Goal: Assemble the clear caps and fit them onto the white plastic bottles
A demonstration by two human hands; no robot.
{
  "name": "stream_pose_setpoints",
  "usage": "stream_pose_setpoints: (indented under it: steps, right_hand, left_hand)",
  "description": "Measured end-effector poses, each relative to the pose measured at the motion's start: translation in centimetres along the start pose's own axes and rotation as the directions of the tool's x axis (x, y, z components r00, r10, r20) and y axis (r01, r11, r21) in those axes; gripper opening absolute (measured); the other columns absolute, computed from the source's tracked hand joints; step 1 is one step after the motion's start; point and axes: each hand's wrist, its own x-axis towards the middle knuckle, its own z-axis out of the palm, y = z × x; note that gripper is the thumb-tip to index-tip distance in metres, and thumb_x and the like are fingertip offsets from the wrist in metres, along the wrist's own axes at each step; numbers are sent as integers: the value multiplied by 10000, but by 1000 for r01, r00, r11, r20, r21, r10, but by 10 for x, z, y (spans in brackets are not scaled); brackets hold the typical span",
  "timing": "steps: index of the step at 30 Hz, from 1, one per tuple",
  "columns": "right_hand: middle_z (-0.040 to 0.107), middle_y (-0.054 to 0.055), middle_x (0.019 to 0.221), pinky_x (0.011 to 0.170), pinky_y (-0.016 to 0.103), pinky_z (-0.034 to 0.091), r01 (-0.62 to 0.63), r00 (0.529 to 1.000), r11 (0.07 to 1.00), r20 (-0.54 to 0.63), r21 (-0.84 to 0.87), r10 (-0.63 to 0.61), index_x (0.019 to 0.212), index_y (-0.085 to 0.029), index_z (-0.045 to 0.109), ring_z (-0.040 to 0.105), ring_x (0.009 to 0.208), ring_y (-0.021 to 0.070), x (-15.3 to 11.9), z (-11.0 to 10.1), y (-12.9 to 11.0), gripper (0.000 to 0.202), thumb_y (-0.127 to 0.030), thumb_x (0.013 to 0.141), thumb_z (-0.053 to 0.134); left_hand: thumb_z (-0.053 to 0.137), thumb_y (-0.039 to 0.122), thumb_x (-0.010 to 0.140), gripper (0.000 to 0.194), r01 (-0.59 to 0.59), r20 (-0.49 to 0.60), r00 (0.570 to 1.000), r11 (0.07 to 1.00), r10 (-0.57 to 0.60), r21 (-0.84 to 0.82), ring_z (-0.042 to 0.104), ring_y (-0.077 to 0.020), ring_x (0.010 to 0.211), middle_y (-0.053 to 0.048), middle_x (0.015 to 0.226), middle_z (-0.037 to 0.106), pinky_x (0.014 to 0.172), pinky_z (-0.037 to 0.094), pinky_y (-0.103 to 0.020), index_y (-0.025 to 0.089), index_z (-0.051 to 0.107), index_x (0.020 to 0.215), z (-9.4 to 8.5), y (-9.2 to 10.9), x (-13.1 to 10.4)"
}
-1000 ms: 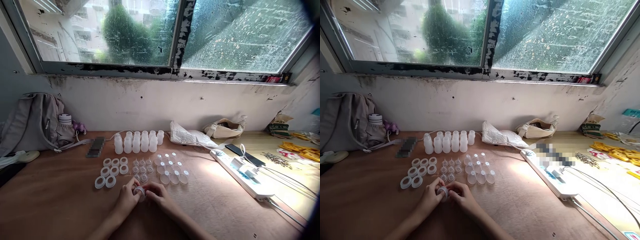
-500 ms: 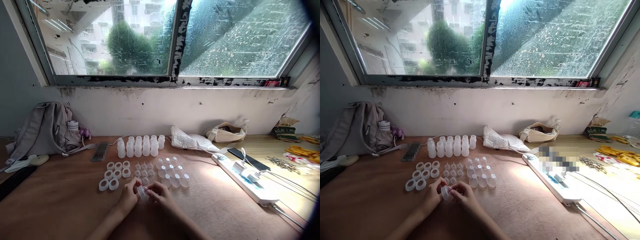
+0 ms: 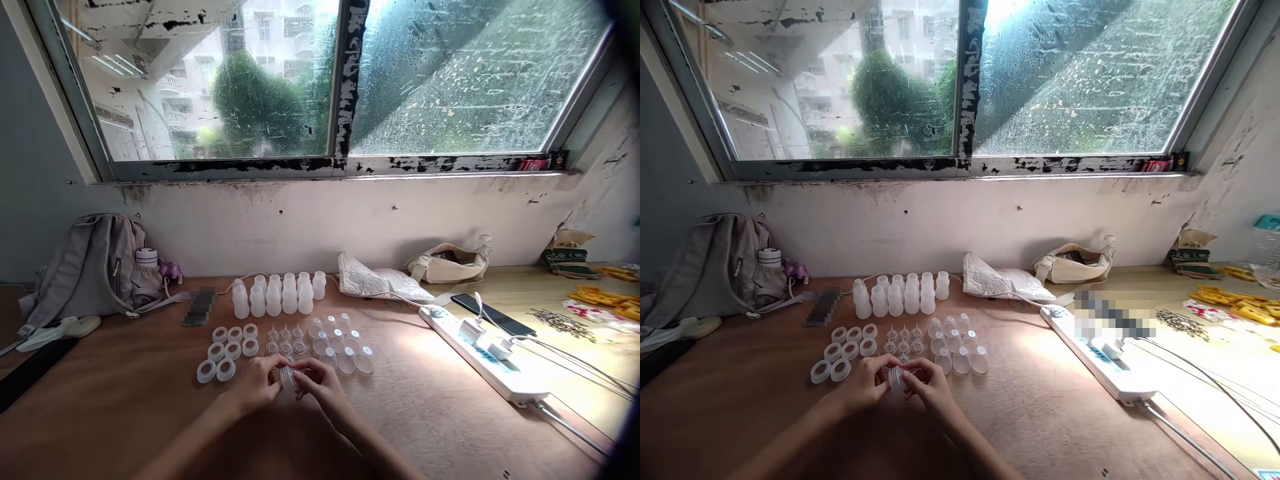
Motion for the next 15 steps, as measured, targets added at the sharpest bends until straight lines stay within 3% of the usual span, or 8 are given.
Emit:
stream_pose_setpoints:
  steps: [2,4,6,9,12,15]
  right_hand:
    - [565,-5,551,513,275,480,30,998,1000,-53,-9,-30,810,-132,603,552,499,123,1,-3,-1,328,-426,669,634]
    - [559,-5,547,510,278,480,45,994,998,-94,-38,-48,812,-135,598,551,499,127,2,-6,-2,334,-436,672,628]
    - [553,-8,542,501,280,480,49,991,996,-118,-79,-58,818,-141,594,549,495,131,3,-8,-1,350,-455,667,624]
    - [549,-11,554,483,270,478,60,990,989,-121,-138,-77,821,-149,587,549,500,131,5,-10,2,364,-475,663,616]
    - [535,-23,542,469,249,466,66,991,981,-104,-183,-86,822,-151,576,541,489,120,4,-9,6,350,-467,674,607]
    - [535,-23,546,468,237,456,73,991,973,-94,-218,-96,831,-145,572,536,486,111,3,-8,6,331,-444,690,601]
  left_hand:
    - [467,129,667,373,-54,80,996,997,49,56,562,-107,579,-12,847,658,579,411,-192,209,575,1015,-14,2,6]
    - [447,118,675,404,-62,64,997,985,52,159,572,-108,600,-7,938,647,601,414,-198,238,559,1044,-30,3,17]
    - [426,151,722,372,58,-68,997,950,-39,307,593,-134,663,-16,932,647,612,411,-212,243,538,1065,-47,1,33]
    - [406,230,787,343,280,-245,953,823,-178,494,602,-194,796,-53,947,640,665,411,-258,241,491,1119,-68,-10,63]
    - [398,250,806,367,369,-311,921,776,-233,512,582,-253,860,-139,1006,605,691,411,-320,167,444,1160,-77,-29,89]
    - [412,257,808,321,398,-326,910,756,-255,520,575,-274,848,-159,953,603,682,411,-343,133,487,1094,-76,-44,100]
